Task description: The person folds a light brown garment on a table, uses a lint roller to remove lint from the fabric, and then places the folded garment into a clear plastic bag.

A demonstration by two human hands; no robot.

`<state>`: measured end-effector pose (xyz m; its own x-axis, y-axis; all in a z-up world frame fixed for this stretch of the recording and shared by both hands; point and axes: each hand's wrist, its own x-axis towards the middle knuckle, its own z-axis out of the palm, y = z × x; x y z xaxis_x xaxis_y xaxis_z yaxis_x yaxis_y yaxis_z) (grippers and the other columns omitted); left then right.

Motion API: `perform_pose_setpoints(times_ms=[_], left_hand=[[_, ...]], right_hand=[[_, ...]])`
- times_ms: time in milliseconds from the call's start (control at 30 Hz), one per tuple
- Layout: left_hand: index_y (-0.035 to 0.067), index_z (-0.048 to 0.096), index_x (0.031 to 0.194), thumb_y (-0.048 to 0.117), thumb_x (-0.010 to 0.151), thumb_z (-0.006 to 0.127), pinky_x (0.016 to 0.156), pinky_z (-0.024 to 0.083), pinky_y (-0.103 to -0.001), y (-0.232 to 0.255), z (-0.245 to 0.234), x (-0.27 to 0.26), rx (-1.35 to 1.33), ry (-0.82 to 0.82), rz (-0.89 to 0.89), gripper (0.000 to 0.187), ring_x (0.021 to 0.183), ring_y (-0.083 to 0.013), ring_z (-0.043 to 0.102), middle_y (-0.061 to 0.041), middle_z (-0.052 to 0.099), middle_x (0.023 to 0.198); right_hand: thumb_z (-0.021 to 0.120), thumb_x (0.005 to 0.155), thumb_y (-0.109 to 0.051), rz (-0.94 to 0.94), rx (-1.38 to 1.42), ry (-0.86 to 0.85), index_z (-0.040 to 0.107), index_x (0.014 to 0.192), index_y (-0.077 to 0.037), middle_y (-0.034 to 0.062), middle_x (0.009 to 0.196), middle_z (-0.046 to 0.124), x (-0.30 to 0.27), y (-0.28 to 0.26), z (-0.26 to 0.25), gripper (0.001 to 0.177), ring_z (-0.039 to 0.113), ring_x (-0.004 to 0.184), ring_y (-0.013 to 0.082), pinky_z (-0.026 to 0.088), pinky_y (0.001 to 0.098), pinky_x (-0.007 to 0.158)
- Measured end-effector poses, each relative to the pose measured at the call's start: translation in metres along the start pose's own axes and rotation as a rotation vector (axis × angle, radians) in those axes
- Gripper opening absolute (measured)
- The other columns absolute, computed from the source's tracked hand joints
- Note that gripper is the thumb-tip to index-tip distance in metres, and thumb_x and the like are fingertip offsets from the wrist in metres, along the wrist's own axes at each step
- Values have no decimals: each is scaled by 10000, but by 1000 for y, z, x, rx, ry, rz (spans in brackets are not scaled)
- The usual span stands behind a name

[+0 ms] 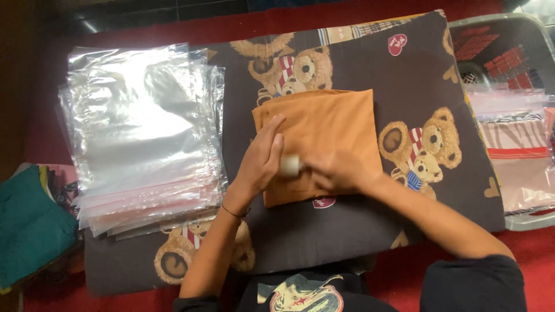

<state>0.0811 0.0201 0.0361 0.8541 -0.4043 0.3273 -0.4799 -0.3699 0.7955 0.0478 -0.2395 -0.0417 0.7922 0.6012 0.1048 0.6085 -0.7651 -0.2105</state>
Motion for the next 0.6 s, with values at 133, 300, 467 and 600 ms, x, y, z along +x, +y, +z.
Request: perform_pose_setpoints(times_ms=[133, 300, 467, 600], left_hand=[[110, 387, 1547, 362, 1093, 287, 1241, 263, -441, 28, -5, 8, 36, -167, -133, 529, 1481, -308, 371, -143, 439, 1565], [41, 432, 1506, 194, 1067, 408, 1225, 296, -460, 34, 11, -18, 136, -150, -115, 466, 1462, -352, 387, -191, 473, 1527], [-88, 279, 1535, 226, 1053, 382, 1231, 244, -504, 9, 51, -60, 637, -171, 8, 585, 1519, -429, 230, -282, 271, 1616], [-37, 317, 1555, 310, 1076, 354, 1253, 105, -459, 5, 61, -68, 729, -154, -30, 592, 1545, -378, 182, -256, 249, 1647]], right_hand=[[632, 858, -401, -108, 227, -61, 628, 1237, -245, 95, 966, 736, -43, -41, -8, 409, 737, 847, 329, 619, 449, 717], [628, 890, -248, 236, 337, 85, 697, 1156, -167, 61, 882, 773, -84, -75, -66, 286, 772, 801, 254, 633, 348, 649], [582, 964, -183, 612, 230, 183, 641, 1083, -102, 65, 886, 660, -109, -124, -55, 156, 671, 625, 294, 536, 449, 486], [612, 930, -244, 766, -106, 343, 711, 964, -210, 33, 748, 680, -135, -69, -7, 110, 720, 617, 278, 586, 419, 521]])
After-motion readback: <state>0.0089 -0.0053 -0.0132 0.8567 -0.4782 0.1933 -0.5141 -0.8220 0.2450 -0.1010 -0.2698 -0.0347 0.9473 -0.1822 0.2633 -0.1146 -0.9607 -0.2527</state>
